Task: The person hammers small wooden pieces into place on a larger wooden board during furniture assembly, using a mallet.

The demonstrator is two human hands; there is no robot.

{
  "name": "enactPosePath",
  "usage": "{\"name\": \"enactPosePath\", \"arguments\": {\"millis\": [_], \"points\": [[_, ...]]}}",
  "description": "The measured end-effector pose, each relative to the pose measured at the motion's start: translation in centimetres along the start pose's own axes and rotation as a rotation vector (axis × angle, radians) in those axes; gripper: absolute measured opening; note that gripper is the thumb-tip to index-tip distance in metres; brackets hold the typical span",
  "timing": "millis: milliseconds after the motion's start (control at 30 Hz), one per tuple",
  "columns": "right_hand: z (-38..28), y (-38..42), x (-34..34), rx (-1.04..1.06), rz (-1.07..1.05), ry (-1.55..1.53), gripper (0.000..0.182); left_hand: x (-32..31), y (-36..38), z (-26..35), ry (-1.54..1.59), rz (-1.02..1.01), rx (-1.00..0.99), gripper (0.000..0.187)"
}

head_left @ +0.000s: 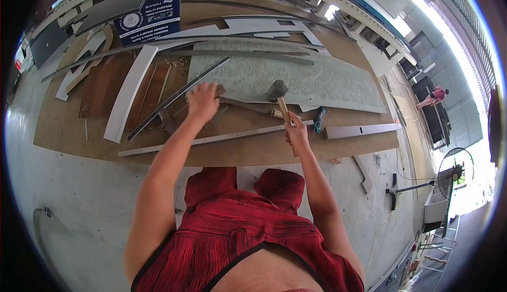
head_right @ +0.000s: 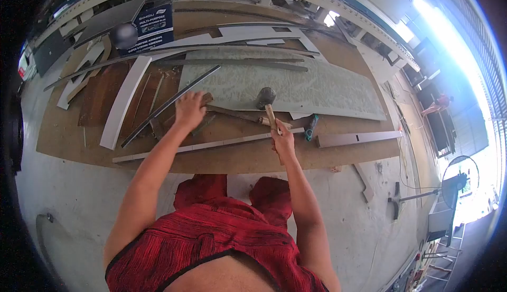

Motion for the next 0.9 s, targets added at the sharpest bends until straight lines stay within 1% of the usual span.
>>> {"name": "enactPosePath", "arguments": {"millis": [67, 100, 167, 200, 267, 367, 467, 567, 667, 767, 867, 900], "points": [[0.4, 0.1, -0.3, 0.033, 0.005, -0.037, 0.046, 0.5, 0.5, -2.1, -0.088, -0.102, 0.13, 0.05], [0.5, 0.0, -0.4, 0.054, 0.006, -0.056, 0.046, -0.1, 0.7, -3.0, -0.091, -0.059, 0.101, 0.049], [0.0, 0.2, -0.5, 0.017, -0.001, -0.056, 0.045, -1.9, 1.0, -4.4, -0.099, 0.028, 0.039, 0.047], [0.0, 0.4, -0.5, -0.005, -0.003, -0.057, 0.045, -2.3, 0.8, -5.0, -0.073, 0.013, 0.032, 0.047], [0.9, -0.4, -0.6, 0.022, 0.006, -0.06, 0.045, -2.3, 0.4, -5.4, -0.017, -0.018, 0.015, 0.047], [0.5, 0.0, -0.4, 0.023, 0.013, -0.02, 0.045, -1.6, 1.0, -5.3, 0.05, -0.051, -0.066, 0.046], [0.3, 0.1, -0.4, 0.037, 0.014, -0.013, 0.044, -1.1, 2.2, -4.3, 0.048, -0.173, -0.189, 0.047], [0.4, 0.1, -0.4, 0.04, 0.014, -0.025, 0.044, -0.7, 2.5, -3.7, 0.087, -0.372, -0.175, 0.053], [0.2, 0.2, -0.3, 0.041, 0.004, 0.001, 0.044, 0.1, 2.2, -3.7, 0.029, -0.241, -0.276, 0.065], [0.4, 0.3, -0.6, 0.065, 0.024, -0.004, 0.043, -1.4, 0.9, -3.0, 0.13, -0.181, -0.265, 0.081], [0.3, 0.6, -0.8, 0.072, 0.039, -0.023, 0.043, -2.2, 0.1, -1.2, 0.111, -0.236, -0.267, 0.091], [0.2, 0.7, -0.7, 0.07, 0.041, -0.026, 0.043, -2.5, 0.1, -0.9, 0.085, -0.25, -0.272, 0.091]]}}
Point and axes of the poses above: each hand's wrist, its own y-axis away from the middle knuckle, its own x-axis out of the back of the hand, z = x × y, the point moved 2 cm from there along -y, towards the middle knuckle, and after that the axes turned 1 degree about x, right-handed, at the moved point
